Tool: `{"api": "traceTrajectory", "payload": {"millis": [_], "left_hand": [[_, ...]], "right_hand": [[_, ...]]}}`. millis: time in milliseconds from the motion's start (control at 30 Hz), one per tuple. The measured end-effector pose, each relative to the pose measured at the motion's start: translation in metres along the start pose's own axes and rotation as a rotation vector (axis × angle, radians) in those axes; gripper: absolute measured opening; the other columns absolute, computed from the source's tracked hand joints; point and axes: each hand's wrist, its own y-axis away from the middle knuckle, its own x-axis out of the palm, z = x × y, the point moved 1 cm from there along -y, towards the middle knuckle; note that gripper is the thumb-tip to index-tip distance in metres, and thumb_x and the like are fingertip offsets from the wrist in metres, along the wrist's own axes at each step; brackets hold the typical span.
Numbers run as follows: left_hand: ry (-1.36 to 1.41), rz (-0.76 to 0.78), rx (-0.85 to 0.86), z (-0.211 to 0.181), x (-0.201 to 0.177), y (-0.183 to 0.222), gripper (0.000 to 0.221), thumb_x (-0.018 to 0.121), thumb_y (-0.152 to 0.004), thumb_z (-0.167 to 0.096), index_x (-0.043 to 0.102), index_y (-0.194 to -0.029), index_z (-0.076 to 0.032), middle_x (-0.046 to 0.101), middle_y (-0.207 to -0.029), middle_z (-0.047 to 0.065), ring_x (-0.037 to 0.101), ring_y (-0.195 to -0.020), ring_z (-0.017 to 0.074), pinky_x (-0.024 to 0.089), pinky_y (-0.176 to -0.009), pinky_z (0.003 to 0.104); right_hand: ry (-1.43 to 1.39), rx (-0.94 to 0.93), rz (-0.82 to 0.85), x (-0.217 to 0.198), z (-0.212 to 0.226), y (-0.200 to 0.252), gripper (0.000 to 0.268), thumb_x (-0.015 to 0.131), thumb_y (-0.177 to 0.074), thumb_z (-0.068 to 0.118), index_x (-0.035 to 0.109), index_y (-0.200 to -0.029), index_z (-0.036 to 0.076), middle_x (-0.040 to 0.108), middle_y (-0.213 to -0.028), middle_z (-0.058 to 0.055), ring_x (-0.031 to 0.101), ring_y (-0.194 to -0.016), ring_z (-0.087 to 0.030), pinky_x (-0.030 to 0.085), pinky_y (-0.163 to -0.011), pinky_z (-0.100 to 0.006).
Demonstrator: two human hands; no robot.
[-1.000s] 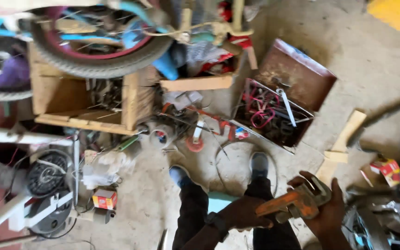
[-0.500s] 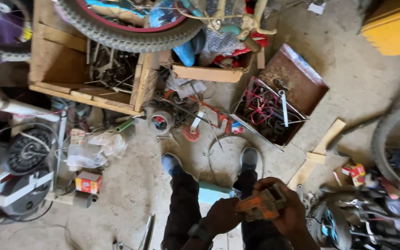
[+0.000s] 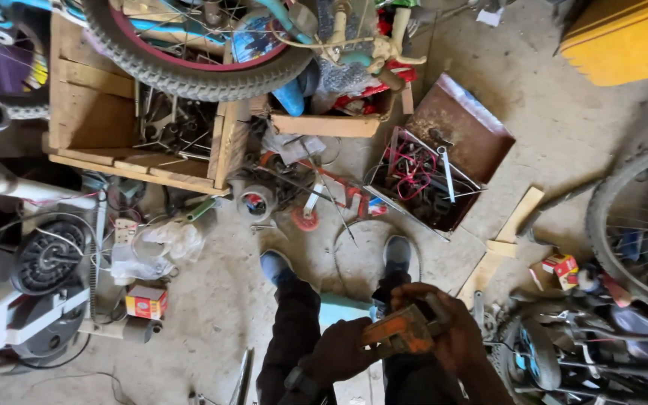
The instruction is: The person is repairing a bicycle by using a wrench to adjust the crankset and searching for specific parts in a tool box.
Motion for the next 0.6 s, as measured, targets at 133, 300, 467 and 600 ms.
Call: {"api": "traceTrajectory", "payload": {"millis": [133, 300, 467, 600], "left_hand": [[-0.005, 0.127, -0.092, -0.037, -0.011, 0.006, 0.041, 0.066, -0.090, -0.060, 0.059, -0.089, -0.020, 0.069, -0.079, 0.001, 0.065, -0.070, 0.0271, 0.043, -0.062, 0.044], [-0.008, 0.240, -0.354, -0.068, -0.002, -0.006, 0.064, 0.056, -0.084, -0.081, 0.064, -0.092, -0.018, 0.070, -0.088, 0.002, 0.066, -0.079, 0.0175, 0.044, -0.068, 0.036], [-0.067, 0.346, -0.535, -0.125, 0.005, -0.016, 0.071, 0.039, -0.081, -0.088, 0.064, -0.096, -0.023, 0.069, -0.095, -0.001, 0.066, -0.091, 0.0162, 0.042, -0.077, 0.033], [-0.060, 0.297, -0.527, -0.152, 0.046, -0.019, 0.070, 0.043, -0.085, -0.083, 0.067, -0.104, -0.020, 0.074, -0.102, 0.002, 0.070, -0.092, 0.0207, 0.048, -0.078, 0.036]], "right_hand": [[-0.107, -0.011, 0.004, -0.036, -0.002, -0.015, 0.062, 0.053, -0.092, 0.035, 0.056, -0.136, -0.007, 0.066, -0.129, -0.032, 0.065, -0.107, -0.038, 0.050, -0.090, -0.049], [-0.123, -0.020, 0.211, -0.049, 0.026, -0.006, 0.049, 0.053, -0.098, 0.033, 0.063, -0.127, -0.005, 0.068, -0.125, -0.033, 0.068, -0.108, -0.039, 0.055, -0.091, -0.049], [0.024, 0.070, 0.210, -0.083, 0.059, 0.005, 0.058, 0.058, -0.092, 0.042, 0.066, -0.123, -0.006, 0.073, -0.122, -0.028, 0.071, -0.105, -0.036, 0.056, -0.089, -0.047], [0.330, 0.084, 0.049, -0.111, 0.092, 0.026, 0.046, 0.055, -0.096, 0.034, 0.072, -0.118, -0.002, 0.078, -0.110, -0.018, 0.071, -0.092, -0.023, 0.055, -0.073, -0.034]]}}
